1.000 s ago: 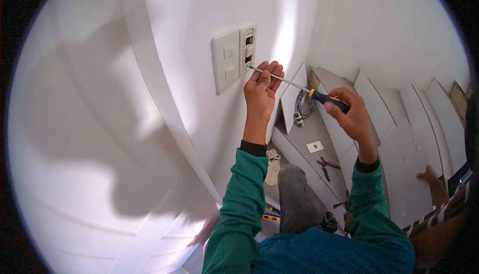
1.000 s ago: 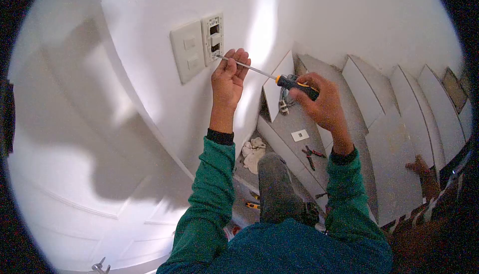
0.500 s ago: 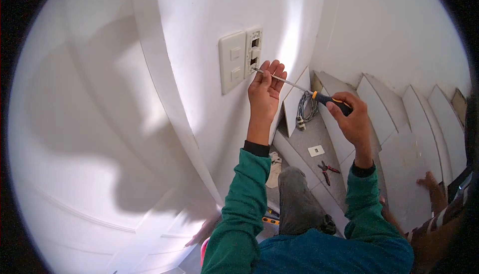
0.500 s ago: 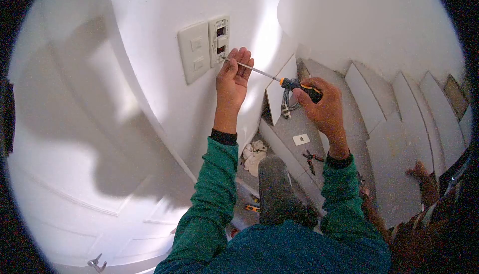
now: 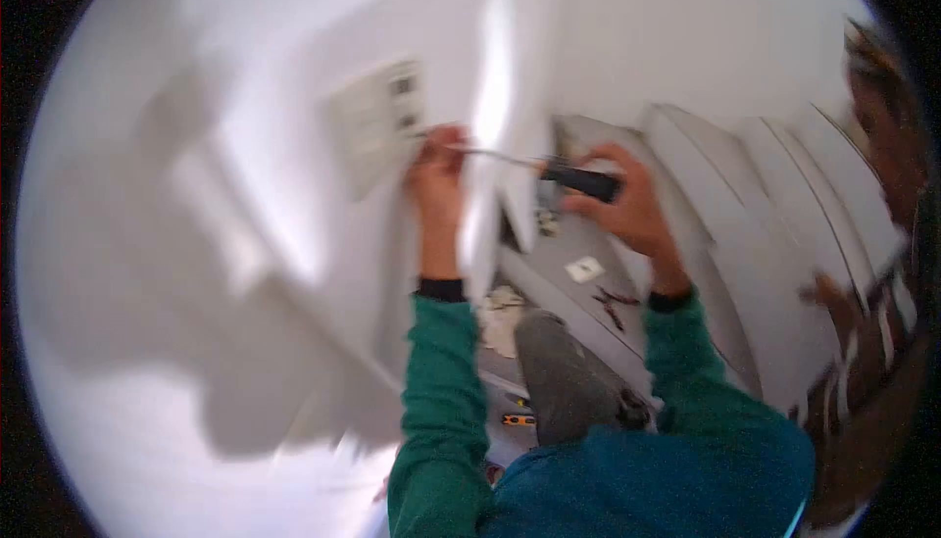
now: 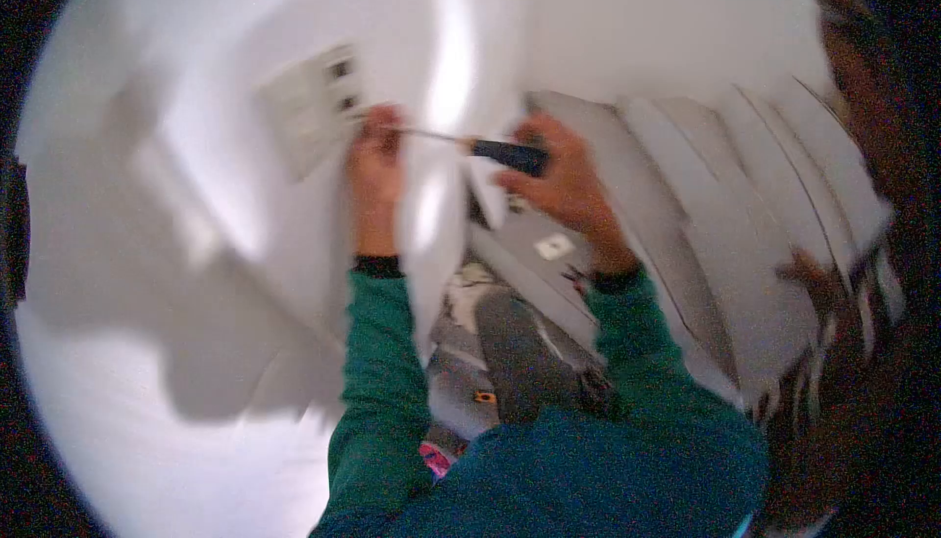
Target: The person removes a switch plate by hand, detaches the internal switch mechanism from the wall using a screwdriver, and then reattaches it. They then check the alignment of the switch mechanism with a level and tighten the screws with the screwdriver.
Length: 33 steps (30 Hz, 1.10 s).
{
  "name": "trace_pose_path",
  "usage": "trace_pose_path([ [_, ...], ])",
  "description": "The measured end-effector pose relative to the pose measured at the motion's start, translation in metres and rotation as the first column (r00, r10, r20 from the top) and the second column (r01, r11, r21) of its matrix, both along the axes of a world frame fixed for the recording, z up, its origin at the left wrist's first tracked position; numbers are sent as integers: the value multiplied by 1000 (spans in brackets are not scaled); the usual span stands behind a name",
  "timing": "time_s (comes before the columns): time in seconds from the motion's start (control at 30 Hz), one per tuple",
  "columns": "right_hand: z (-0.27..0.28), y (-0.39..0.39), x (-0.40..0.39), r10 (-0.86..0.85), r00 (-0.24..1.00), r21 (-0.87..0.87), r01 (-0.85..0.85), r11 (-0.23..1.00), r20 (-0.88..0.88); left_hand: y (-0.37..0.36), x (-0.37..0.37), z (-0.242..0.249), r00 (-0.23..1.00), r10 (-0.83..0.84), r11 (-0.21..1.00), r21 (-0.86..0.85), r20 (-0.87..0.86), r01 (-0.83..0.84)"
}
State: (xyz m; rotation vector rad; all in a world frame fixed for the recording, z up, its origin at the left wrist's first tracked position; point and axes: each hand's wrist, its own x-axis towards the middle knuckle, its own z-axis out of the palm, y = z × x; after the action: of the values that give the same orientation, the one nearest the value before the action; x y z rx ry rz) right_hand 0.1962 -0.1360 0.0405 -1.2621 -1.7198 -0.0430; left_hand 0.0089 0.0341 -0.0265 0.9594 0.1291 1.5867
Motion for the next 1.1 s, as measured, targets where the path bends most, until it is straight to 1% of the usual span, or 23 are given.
trace_pose_path([
  [0.03,-6,1,0,35,987,-57,-45,997,-159,-8,1,3,993,-33,999,-26,113,36],
  [0.07,-15,10,4,71,997,167,-67,984,-16,4,1,-4,961,-137,989,-17,241,145],
  [0.1,-12,8,5,-68,975,320,-2,947,209,25,1,-15,972,-100,995,8,211,101],
  [0.13,-12,4,1,-96,986,262,57,963,139,24,-1,-12,969,-111,990,-58,220,126],
  [0.17,-10,2,-4,-99,992,205,82,975,75,27,-5,-12,930,-245,967,0,273,255],
  [0.2,-7,3,-4,-101,995,100,100,990,11,23,-4,-4,908,-288,954,12,304,299],
  [0.23,-4,3,-4,-92,994,-6,92,996,-61,-7,-1,17,929,-243,967,-9,279,256],
  [0.27,-2,3,-9,-57,988,-110,41,993,-141,-3,-6,11,938,-234,970,1,255,242],
  [0.3,-6,4,-4,-66,988,-110,50,993,-143,5,-6,4,948,-230,973,16,222,232],
  [0.33,-6,2,1,-3,998,-24,1,1000,-67,11,-8,1,945,-240,970,28,223,240],
  [0.37,-4,3,6,49,998,62,-51,997,33,25,-7,-7,966,-152,983,-67,210,169],
  [0.4,-3,1,4,59,998,29,-60,998,39,28,-5,-7,980,-64,982,-165,188,96],
  [0.43,-4,0,2,44,998,37,-46,998,53,31,-1,-9,974,-80,982,-150,212,113],
  [0.5,-8,4,-4,-38,990,99,25,995,135,28,-1,-11,984,18,976,-217,175,20],
  [0.53,-11,5,-6,-41,989,98,27,995,140,26,-4,-12,954,-139,981,-96,267,170],
  [0.6,-5,5,-7,-12,999,-135,5,991,-50,6,-2,1,957,-156,980,-79,245,180],
  [0.67,-11,11,-5,13,998,-91,-19,996,-56,7,-2,1,960,-173,979,-66,222,192],
  [0.7,-11,11,-5,42,997,-54,-45,998,-69,16,-1,-4,968,-128,981,-114,215,155],
  [0.77,-8,4,-4,41,999,-7,-41,999,-19,17,0,-8,976,-77,983,-150,205,109],
  [0.83,-5,0,-2,58,993,71,-65,995,102,16,2,-7,953,-111,966,-196,281,170],
  [0.87,-3,-3,-6,41,997,4,-41,999,71,15,2,-7,951,-112,967,-190,288,171],
  [0.97,-6,-1,-8,10,999,-44,-9,999,31,14,2,-7,969,-79,981,-155,236,118],
  [1.1,-9,-1,-8,24,1000,-2,-24,1000,1,7,2,-2,963,-108,974,-166,248,152],
])
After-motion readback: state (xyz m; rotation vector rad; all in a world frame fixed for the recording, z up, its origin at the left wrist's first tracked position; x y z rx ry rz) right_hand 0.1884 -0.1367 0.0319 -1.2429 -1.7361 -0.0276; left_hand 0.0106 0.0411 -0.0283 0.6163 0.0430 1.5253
